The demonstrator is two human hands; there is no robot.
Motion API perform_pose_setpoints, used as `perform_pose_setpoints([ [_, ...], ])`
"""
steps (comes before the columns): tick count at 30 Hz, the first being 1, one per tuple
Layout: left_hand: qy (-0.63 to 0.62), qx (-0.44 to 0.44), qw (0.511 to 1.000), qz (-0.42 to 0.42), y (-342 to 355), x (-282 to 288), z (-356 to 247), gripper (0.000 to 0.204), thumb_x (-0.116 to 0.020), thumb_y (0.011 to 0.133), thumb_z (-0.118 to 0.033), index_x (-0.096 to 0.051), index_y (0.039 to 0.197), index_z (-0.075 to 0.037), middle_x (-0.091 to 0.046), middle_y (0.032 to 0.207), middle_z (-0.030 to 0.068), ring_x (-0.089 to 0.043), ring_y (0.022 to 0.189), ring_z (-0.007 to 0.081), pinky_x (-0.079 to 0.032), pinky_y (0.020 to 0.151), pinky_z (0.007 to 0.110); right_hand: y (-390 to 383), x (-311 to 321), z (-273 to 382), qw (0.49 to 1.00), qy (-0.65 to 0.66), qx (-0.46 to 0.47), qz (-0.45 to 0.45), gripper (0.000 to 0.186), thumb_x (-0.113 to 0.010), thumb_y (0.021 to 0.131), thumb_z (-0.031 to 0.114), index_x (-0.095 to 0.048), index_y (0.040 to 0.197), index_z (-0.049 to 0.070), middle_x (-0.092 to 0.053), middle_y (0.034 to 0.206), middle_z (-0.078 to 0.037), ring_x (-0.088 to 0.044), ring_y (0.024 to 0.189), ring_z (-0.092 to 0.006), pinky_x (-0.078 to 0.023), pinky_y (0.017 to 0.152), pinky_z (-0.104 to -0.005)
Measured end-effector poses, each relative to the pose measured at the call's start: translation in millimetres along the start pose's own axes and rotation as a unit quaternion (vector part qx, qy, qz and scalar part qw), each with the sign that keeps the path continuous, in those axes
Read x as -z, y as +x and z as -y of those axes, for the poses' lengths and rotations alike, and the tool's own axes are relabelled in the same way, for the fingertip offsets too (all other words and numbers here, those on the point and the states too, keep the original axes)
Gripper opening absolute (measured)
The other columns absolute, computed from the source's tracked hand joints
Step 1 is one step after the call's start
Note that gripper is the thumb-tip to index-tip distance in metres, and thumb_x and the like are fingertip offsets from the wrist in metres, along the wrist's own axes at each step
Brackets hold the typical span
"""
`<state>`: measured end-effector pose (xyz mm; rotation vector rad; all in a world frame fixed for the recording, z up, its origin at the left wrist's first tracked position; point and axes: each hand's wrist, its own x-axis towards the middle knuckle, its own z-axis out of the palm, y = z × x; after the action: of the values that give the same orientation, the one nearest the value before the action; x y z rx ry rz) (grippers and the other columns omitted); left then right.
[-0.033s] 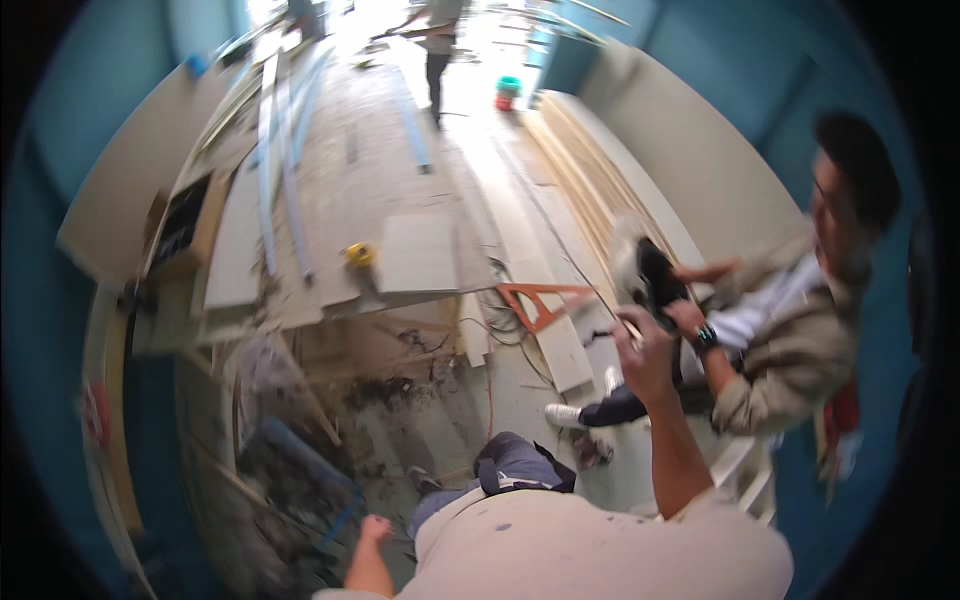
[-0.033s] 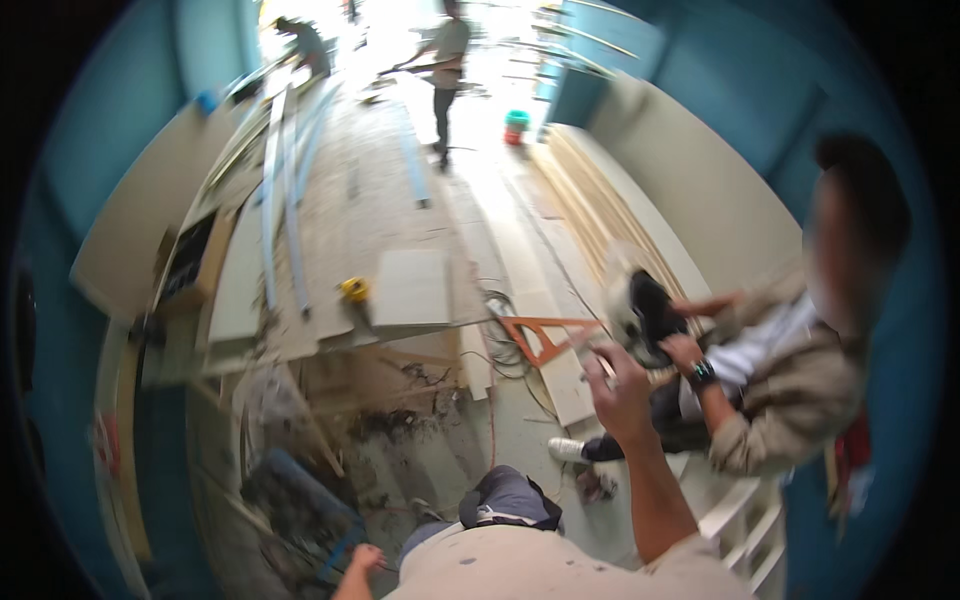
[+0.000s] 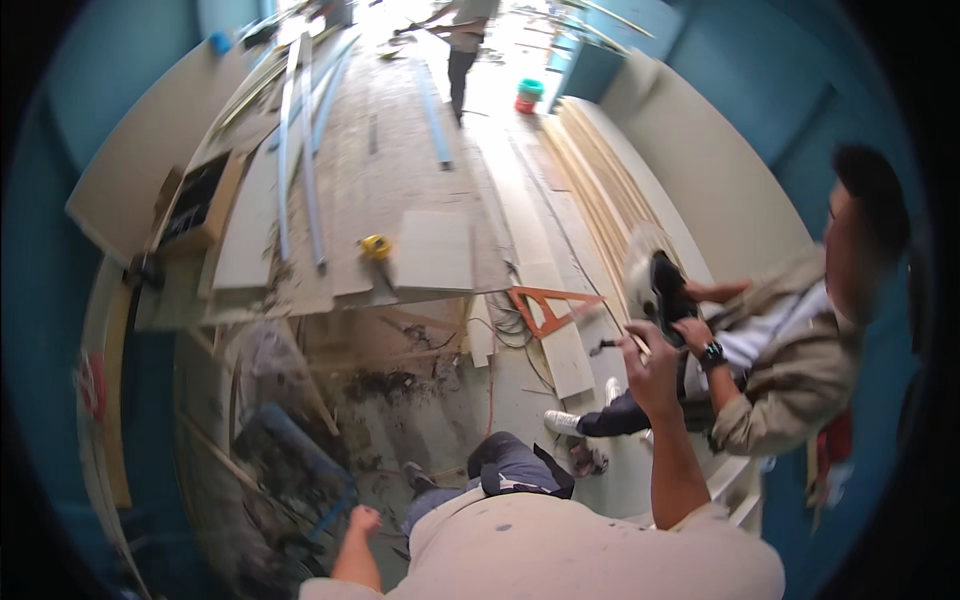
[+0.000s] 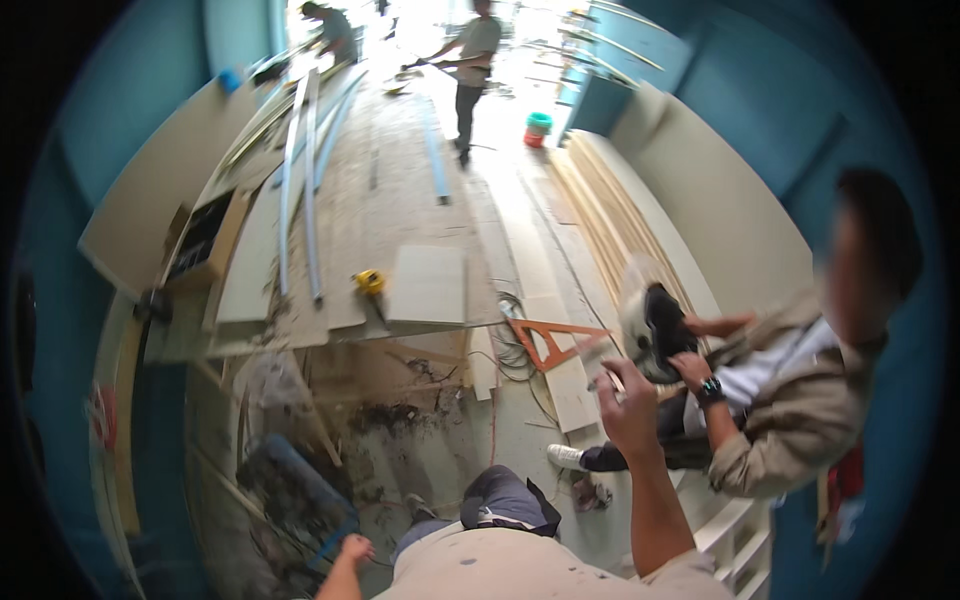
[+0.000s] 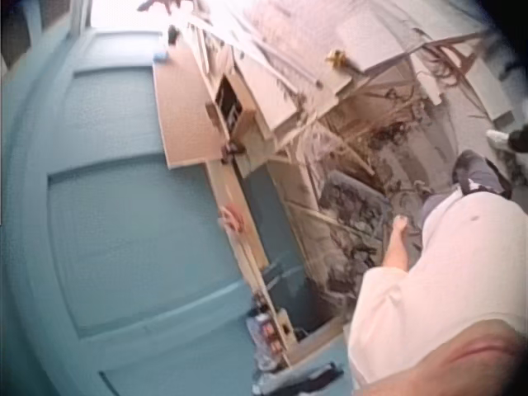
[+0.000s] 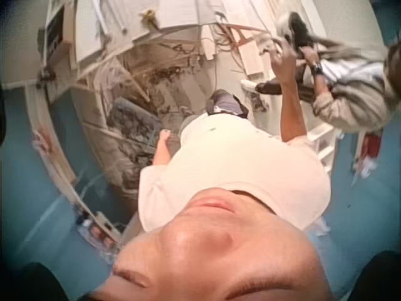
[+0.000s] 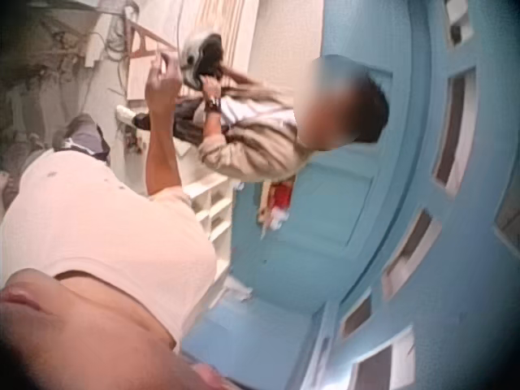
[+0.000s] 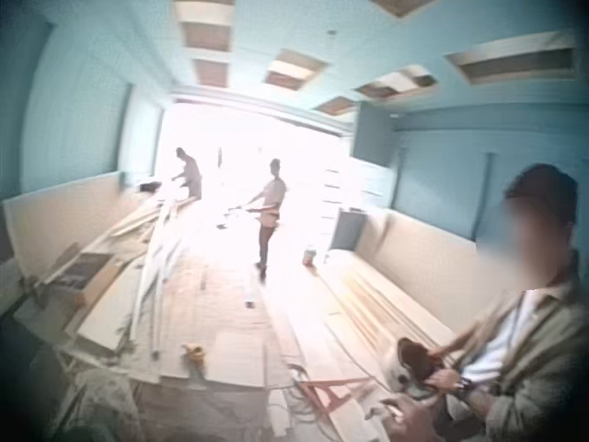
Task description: The person measures a white wooden panel using a tape measure and marks it with a pencil. They then use a speed square as a guide and a circular saw to cut the panel into smaller pieces.
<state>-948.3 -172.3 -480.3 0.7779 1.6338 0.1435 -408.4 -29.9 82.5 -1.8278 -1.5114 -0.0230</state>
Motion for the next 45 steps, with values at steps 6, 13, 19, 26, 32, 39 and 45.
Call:
perform_pose_setpoints([
  [6, -0.108, 0.028, 0.993, -0.049, 6.8, 50.1, -113.2, 0.018, -0.057, 0.089, -0.013, -0.062, 0.1, 0.0, -0.064, 0.078, 0.0079, -0.062, 0.061, 0.0182, -0.05, 0.053, 0.033, 18.7, -40.1, -3.0, 0.996, 0.035, -0.032, 0.072, 0.018, -0.057, 0.09, 0.004, -0.062, 0.106, -0.003, -0.07, 0.086, -0.016, -0.071, 0.081, -0.0256, -0.053, 0.073, -0.0346],
  [13, 0.154, -0.267, 0.951, -0.017, 36.1, 99.9, -373.6, 0.029, -0.06, 0.088, -0.021, -0.065, 0.104, 0.003, -0.069, 0.093, 0.0176, -0.067, 0.084, 0.0231, -0.052, 0.079, 0.033, 66.5, -137.4, -30.3, 0.987, 0.153, -0.015, 0.038, 0.02, -0.06, 0.087, 0.007, -0.064, 0.105, 0.0, -0.07, 0.089, -0.013, -0.068, 0.084, -0.022, -0.053, 0.076, -0.0328],
  [19, 0.226, -0.413, 0.879, -0.078, 46.2, 114.2, -547.1, 0.029, -0.06, 0.084, -0.006, -0.058, 0.11, 0.004, -0.065, 0.1, 0.0187, -0.063, 0.093, 0.0304, -0.05, 0.085, 0.04, 77.2, -202.1, 23.5, 0.98, 0.137, 0.058, 0.135, 0.015, -0.064, 0.087, 0.018, -0.058, 0.095, 0.007, -0.062, 0.079, -0.014, -0.063, 0.078, -0.0332, -0.051, 0.072, -0.0432],
  [26, 0.508, -0.446, 0.717, -0.169, 96.6, 83.0, -690.6, 0.071, -0.072, 0.082, -0.021, -0.037, 0.142, -0.004, -0.048, 0.133, 0.0259, -0.059, 0.11, 0.0415, -0.05, 0.091, 0.047, 100.4, -229.1, 60.9, 0.985, 0.124, 0.03, 0.119, 0.016, -0.062, 0.09, 0.018, -0.056, 0.093, 0.004, -0.062, 0.074, -0.017, -0.063, 0.074, -0.0373, -0.05, 0.067, -0.0454],
  [32, 0.549, -0.402, 0.724, -0.112, 150.8, 87.0, -727.2, 0.066, -0.08, 0.074, -0.033, -0.052, 0.128, -0.008, -0.056, 0.125, 0.0218, -0.066, 0.097, 0.0386, -0.055, 0.083, 0.046, 94.9, -258.7, 96.6, 0.98, 0.105, -0.11, 0.131, 0.015, -0.06, 0.093, 0.019, -0.057, 0.098, 0.006, -0.062, 0.076, -0.016, -0.063, 0.075, -0.0371, -0.05, 0.068, -0.0451],
  [39, 0.018, -0.212, 0.935, 0.283, 132.5, 144.2, -746.3, 0.049, -0.07, 0.085, -0.036, -0.052, 0.123, -0.012, -0.062, 0.116, 0.0115, -0.066, 0.091, 0.0319, -0.056, 0.073, 0.041, 104.2, -286.7, 110.0, 0.975, 0.106, -0.171, 0.093, 0.015, -0.055, 0.096, 0.018, -0.057, 0.104, 0.006, -0.064, 0.081, -0.017, -0.064, 0.079, -0.0386, -0.05, 0.071, -0.0447],
  [45, -0.225, -0.141, 0.833, 0.485, 59.8, 130.3, -747.2, 0.046, -0.06, 0.093, -0.028, -0.043, 0.135, -0.019, -0.06, 0.122, 0.0131, -0.063, 0.101, 0.0309, -0.057, 0.077, 0.047, 105.2, -313.7, 85.7, 0.93, 0.221, -0.27, 0.112, 0.019, -0.052, 0.1, 0.018, -0.057, 0.111, 0.003, -0.069, 0.09, -0.012, -0.069, 0.083, -0.023, -0.053, 0.073, -0.0369],
])
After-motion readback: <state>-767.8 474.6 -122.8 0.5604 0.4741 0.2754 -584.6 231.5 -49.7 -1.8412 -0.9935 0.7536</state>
